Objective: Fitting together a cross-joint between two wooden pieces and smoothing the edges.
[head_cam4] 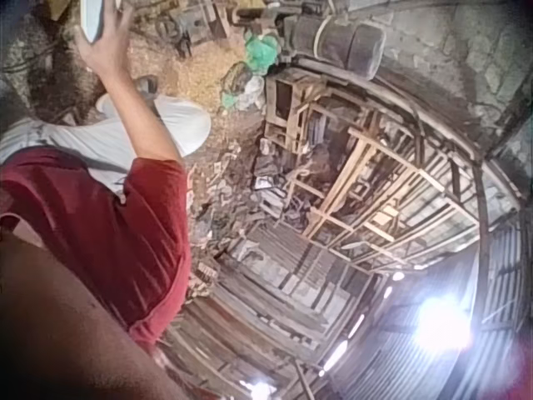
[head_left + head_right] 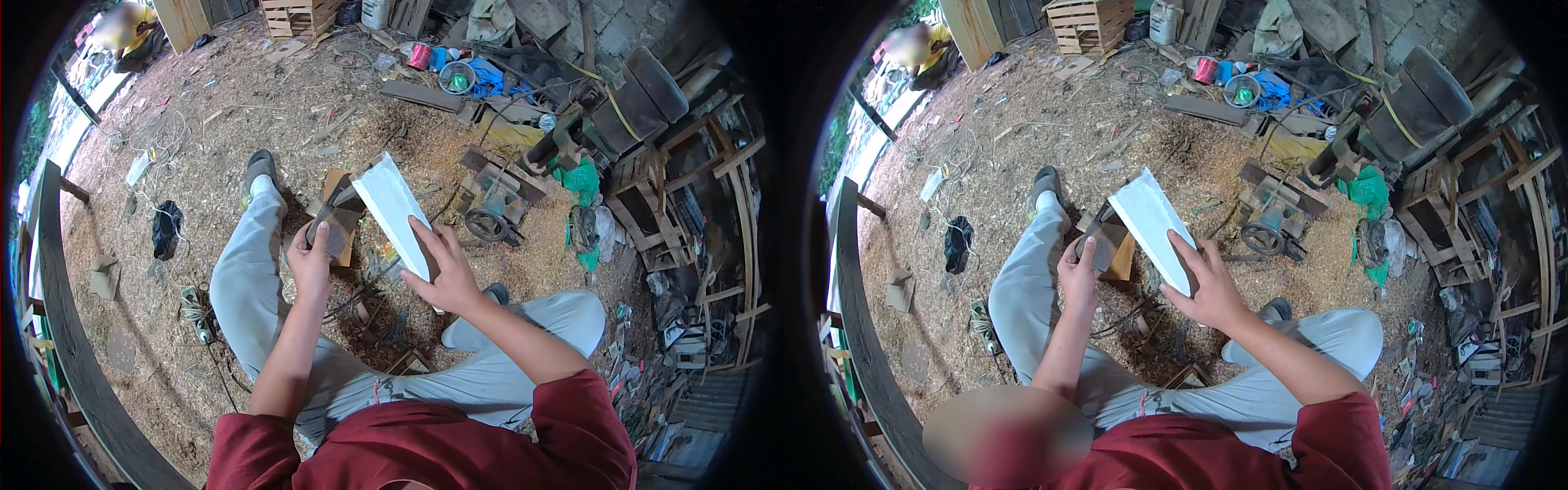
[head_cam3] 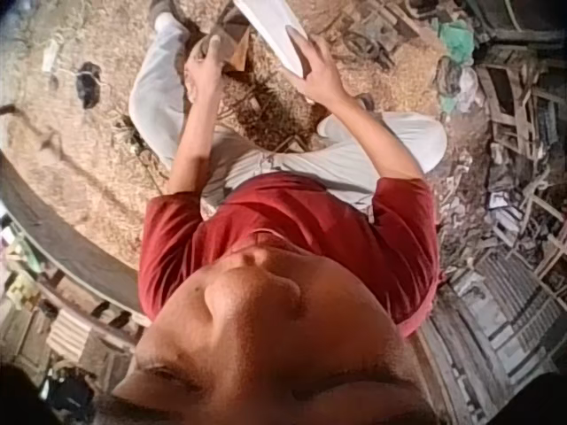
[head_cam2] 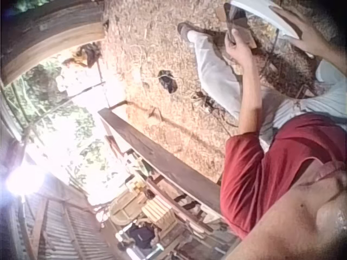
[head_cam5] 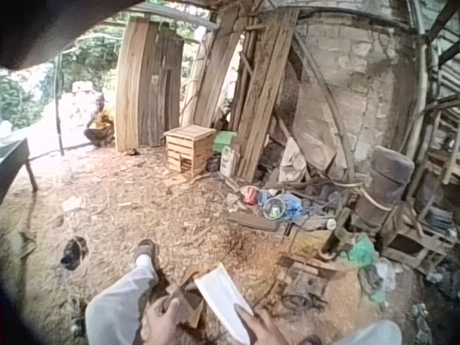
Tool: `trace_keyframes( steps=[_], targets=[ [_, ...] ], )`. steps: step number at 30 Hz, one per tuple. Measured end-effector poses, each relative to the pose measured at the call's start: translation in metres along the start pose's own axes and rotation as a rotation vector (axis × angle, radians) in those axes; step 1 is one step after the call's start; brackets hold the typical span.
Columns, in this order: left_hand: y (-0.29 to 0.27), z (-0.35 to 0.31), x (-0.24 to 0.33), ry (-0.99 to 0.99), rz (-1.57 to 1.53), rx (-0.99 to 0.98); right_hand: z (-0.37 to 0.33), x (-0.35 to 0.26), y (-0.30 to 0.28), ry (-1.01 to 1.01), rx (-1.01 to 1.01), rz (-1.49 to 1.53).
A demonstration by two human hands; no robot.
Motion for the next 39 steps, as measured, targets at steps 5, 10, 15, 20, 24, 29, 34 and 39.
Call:
trace_keyframes(
  steps=[5,10,15,20,24,29,34,39],
  targets=[
    [-0.002,0.001,-0.006,-0.166,-0.099,-0.03,0.0,0.005,-0.002,0.019,0.015,0.063],
    [0.006,-0.003,-0.006,-0.207,-0.124,-0.04,0.007,-0.006,-0.027,-0.109,0.184,0.016],
    [0.003,-0.001,-0.009,-0.224,-0.102,-0.066,0.019,-0.018,-0.047,-0.176,0.228,-0.036],
    [0.003,-0.001,-0.013,-0.205,-0.084,-0.092,0.009,-0.014,-0.047,-0.139,0.585,0.258],
    [0.011,-0.007,-0.011,-0.285,-0.103,-0.146,0.01,-0.006,-0.017,0.11,-0.092,-0.098],
    [0.007,-0.01,-0.013,-0.338,-0.126,-0.169,0.006,-0.013,-0.034,-0.101,0.258,-0.008],
    [0.007,-0.006,-0.025,-0.358,-0.179,-0.166,-0.009,0.008,-0.006,0.083,0.124,0.583],
    [0.029,-0.017,-0.011,0.168,0.212,-0.047,-0.02,0.02,0.028,0.675,-0.267,1.365]
  ],
)
Point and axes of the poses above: each hand's wrist, its own z-axis towards the middle knuckle, its own y-axis out of the palm, x = y × z, the point moved 3 cm from there along z, towards the middle knuckle, and after that the axes turned 6 degrees about -z, right-handed, at the moved point
